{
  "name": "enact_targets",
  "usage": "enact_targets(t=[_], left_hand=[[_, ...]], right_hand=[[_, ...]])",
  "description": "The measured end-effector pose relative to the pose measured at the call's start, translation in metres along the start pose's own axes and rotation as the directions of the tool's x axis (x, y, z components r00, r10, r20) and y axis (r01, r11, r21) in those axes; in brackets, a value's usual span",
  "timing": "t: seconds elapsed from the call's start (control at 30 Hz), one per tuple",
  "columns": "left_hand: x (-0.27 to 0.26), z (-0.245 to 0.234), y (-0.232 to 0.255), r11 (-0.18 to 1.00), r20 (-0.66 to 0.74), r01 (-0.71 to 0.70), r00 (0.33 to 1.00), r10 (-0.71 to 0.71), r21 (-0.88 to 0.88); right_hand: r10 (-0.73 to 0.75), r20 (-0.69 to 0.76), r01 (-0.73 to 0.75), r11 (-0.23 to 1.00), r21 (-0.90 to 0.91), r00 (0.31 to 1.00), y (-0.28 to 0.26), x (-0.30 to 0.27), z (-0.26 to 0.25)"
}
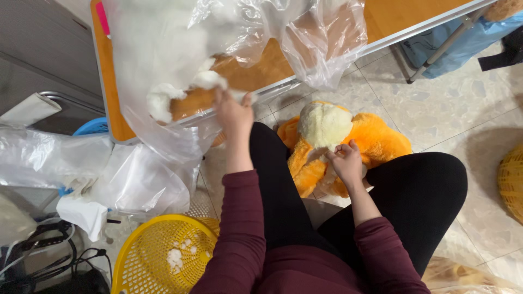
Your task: The person sits on the floor and stuffs a yellow plush toy with white cotton-like material. They repeatedly pull material from a nearby plastic bag and push it into the opening of the plush toy, adjusting the shape as they work.
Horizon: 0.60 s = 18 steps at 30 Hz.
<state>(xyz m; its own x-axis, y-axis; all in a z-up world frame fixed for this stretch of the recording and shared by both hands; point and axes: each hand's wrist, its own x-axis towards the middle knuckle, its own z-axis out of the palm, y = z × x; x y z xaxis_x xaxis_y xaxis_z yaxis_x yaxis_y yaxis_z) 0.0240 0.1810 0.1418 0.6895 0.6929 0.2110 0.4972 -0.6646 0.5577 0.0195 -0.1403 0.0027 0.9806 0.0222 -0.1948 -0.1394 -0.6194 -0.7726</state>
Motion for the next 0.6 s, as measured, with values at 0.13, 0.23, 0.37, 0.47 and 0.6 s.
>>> enact_targets(t=[0.13, 0.23, 0.37, 0.47, 0.6], left_hand=[[-0.002, 0.030, 0.025, 0.939, -0.144, -0.290, 0.953, 0.266, -0.186], [-0.006, 0.035, 0.040, 0.922, -0.225, -0.347, 0.925, 0.307, -0.168], [-0.036, 0.047, 0.047, 0.827, -0.068, -0.313, 0.945, 0.319, -0.466], [-0.068, 0.063, 0.045, 0.749, -0.130, -0.516, 0.849, 0.512, -0.415], [-0.112, 0.082, 0.035, 0.780, 0.148, -0.433, 0.826, 0.545, -0.451]], right_hand=[[0.010, -0.007, -0.010, 1.000, -0.015, 1.000, 0.007, 0.003, 0.005], [-0.023, -0.025, 0.022, 0.999, -0.028, 0.999, 0.016, 0.007, 0.009], [-0.128, -0.110, 0.135, 0.990, 0.052, 0.986, 0.029, 0.013, 0.013], [-0.047, -0.067, 0.056, 0.988, 0.144, 0.997, 0.028, 0.018, 0.012], [0.041, -0.067, -0.020, 0.956, 0.292, 0.997, 0.021, 0.020, 0.008]])
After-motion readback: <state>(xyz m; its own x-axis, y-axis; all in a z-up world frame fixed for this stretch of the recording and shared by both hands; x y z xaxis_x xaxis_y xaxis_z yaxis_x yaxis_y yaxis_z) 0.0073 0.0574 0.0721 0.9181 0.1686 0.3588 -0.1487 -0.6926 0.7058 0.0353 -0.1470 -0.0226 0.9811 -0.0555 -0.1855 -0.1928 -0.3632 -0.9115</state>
